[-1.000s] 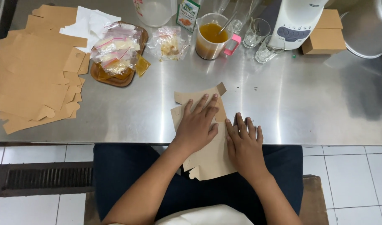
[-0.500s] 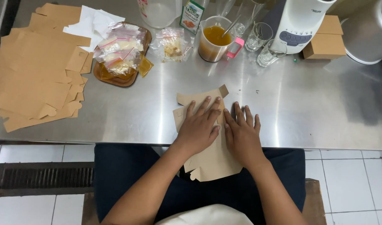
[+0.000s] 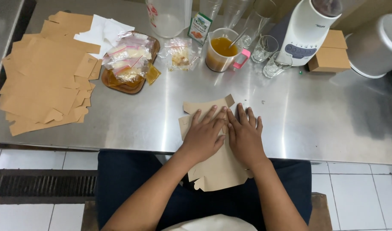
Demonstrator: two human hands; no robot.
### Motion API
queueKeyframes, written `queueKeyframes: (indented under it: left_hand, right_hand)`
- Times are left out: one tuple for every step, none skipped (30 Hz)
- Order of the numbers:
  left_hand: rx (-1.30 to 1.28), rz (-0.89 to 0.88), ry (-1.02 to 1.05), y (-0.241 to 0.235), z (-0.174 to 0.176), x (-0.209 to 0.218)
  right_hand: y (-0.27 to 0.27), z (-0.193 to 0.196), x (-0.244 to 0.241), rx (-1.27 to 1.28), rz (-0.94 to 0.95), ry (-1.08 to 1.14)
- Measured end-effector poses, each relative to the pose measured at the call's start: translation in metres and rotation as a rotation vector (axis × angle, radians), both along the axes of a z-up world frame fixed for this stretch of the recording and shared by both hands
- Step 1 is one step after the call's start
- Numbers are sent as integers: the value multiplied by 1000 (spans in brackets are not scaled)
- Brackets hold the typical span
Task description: The person folds flat cardboard pieces into small box shapes on a stainless steel table. They handle the pieces one at a time, creasing the edges and stacking the finished boxes.
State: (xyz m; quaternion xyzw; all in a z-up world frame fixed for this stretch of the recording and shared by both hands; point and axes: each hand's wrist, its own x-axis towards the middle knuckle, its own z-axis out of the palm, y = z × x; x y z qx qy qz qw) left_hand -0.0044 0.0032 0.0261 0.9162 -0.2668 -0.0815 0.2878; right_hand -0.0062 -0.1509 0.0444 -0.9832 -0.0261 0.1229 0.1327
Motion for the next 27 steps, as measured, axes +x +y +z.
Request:
queueKeyframes:
  left_hand:
    - [2, -2, 0, -1, 2, -1]
    - [6, 3, -1, 0, 3, 0]
    - [11, 8, -3, 0, 4, 0]
    - [15, 6, -5, 0, 4, 1]
    - [13, 10, -12, -1, 3, 2]
    - [7, 14, -13, -2, 2, 0]
    - [8, 11, -8, -2, 0, 0]
    - [15, 13, -8, -2, -1, 0]
    - [22, 15, -9, -3, -3, 1]
    - [23, 15, -12, -3, -2, 2]
    - [29, 11, -13, -3, -2, 4]
    - [35, 6, -7, -3, -3, 2]
    - [36, 4, -3, -2, -2, 1]
    - [45, 7, 10, -3, 0, 2]
    - [54, 11, 24, -3, 1, 2]
    - [54, 7, 24, -3, 1, 2]
    - [46, 0, 29, -3, 1, 2]
    - [39, -8, 33, -3, 2, 2]
    - [40, -13, 34, -3, 3, 2]
    - [40, -17, 32, -2, 4, 2]
    - [40, -21, 30, -2, 5, 1]
    - [40, -21, 31, -2, 5, 1]
    - [44, -25, 36, -1, 6, 1]
    - [45, -27, 42, -1, 6, 1]
    - [44, -25, 42, -1, 4, 2]
    - [38, -31, 29, -1, 2, 2]
    - [32, -37, 16, -1, 0, 2]
  right_hand:
    - [-1, 1, -3, 2, -2, 0]
    - [-2, 1, -5, -23, -4, 5]
    - [-3, 2, -6, -48, -7, 10]
    - [-5, 0, -9, -44, -9, 8]
    - [-6, -2, -12, -54, -7, 10]
    - [-9, -5, -17, -67, -6, 18]
    - [-9, -4, -22, -66, -9, 24]
    - [-10, -3, -25, -74, -5, 38]
    - [-11, -2, -29, -82, -1, 53]
    - [-13, -3, -32, -82, -1, 50]
    - [-15, -3, -35, -85, 3, 61]
    - [-17, -4, -40, -88, 5, 79]
    - [-18, -5, -44, -87, 4, 82]
    - [-19, -5, -46, -82, 8, 80]
    - [-20, -5, -49, -78, 13, 78]
    - [-21, -5, -51, -78, 8, 79]
    - [-21, -5, -53, -73, 16, 80]
    - [-22, -4, -55, -68, 23, 82]
    - [-21, -4, -54, -67, 18, 82]
    - [-20, -5, -54, -64, 22, 72]
    - [-19, -5, -54, -62, 26, 61]
    - [-19, -7, -53, -61, 26, 62]
    - [-18, -8, -53, -55, 35, 39]
    - [-18, -9, -51, -52, 45, 16]
    - [-17, -9, -48, -53, 48, 16]
    - [-16, -8, -45, -60, 44, -1]
    - [-14, -8, -43, -67, 41, -18]
